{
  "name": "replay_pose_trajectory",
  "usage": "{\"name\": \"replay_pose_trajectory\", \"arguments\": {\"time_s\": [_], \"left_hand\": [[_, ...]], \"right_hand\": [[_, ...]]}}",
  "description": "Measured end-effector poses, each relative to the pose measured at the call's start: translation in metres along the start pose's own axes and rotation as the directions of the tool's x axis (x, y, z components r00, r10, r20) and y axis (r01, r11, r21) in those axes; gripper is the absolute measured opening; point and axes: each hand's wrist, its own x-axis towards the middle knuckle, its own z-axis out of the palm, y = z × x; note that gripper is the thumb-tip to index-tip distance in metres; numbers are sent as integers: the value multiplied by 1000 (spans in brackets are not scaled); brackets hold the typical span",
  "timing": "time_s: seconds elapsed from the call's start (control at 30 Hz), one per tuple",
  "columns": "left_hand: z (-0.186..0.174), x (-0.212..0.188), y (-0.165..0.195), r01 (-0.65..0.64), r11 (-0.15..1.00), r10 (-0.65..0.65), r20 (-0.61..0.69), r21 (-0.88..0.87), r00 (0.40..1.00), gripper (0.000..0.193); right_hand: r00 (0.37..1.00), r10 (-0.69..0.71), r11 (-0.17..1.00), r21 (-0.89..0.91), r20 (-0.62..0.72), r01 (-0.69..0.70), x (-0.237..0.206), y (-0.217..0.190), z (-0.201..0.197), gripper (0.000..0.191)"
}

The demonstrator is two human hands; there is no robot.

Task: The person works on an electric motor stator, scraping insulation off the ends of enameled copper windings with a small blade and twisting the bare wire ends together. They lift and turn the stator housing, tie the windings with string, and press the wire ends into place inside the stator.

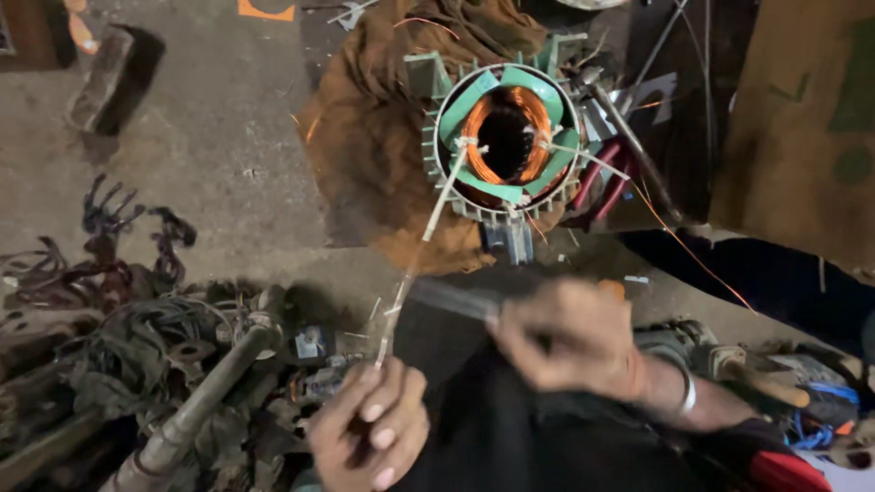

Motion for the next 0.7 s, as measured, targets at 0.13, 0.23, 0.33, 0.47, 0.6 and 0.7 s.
{"name": "replay_pose_trajectory", "arguments": {"time_s": [0.13, 0.23, 0.33, 0.47, 0.6, 0.7], "left_hand": [[3, -17, -8, -253, 967, 253, -47, 8, 966, 37], [-8, -12, -12, -410, 887, 380, 169, 210, 909, 37], [-12, 3, -9, -704, 429, 637, 363, 565, 680, 33], [4, 26, 14, -816, 365, 570, 585, 449, 577, 18], [28, 38, 33, -803, -150, 568, 715, 577, 408, 15], [41, 43, 46, -235, -691, 661, 729, 684, 178, 17]], "right_hand": [[989, 93, 972, 204, 115, -115, -20, 0, 3, 27], [969, -246, 966, 70, -32, 248, -35, 6, 1, 29], [981, 121, 992, -4, -150, -123, -44, 8, -2, 27], [982, 116, 993, 26, -149, -113, -52, 6, 0, 25], [915, 399, 887, 278, -58, -369, -63, -1, 9, 18], [929, 369, 888, 305, -29, -343, -67, -3, 13, 16]]}}
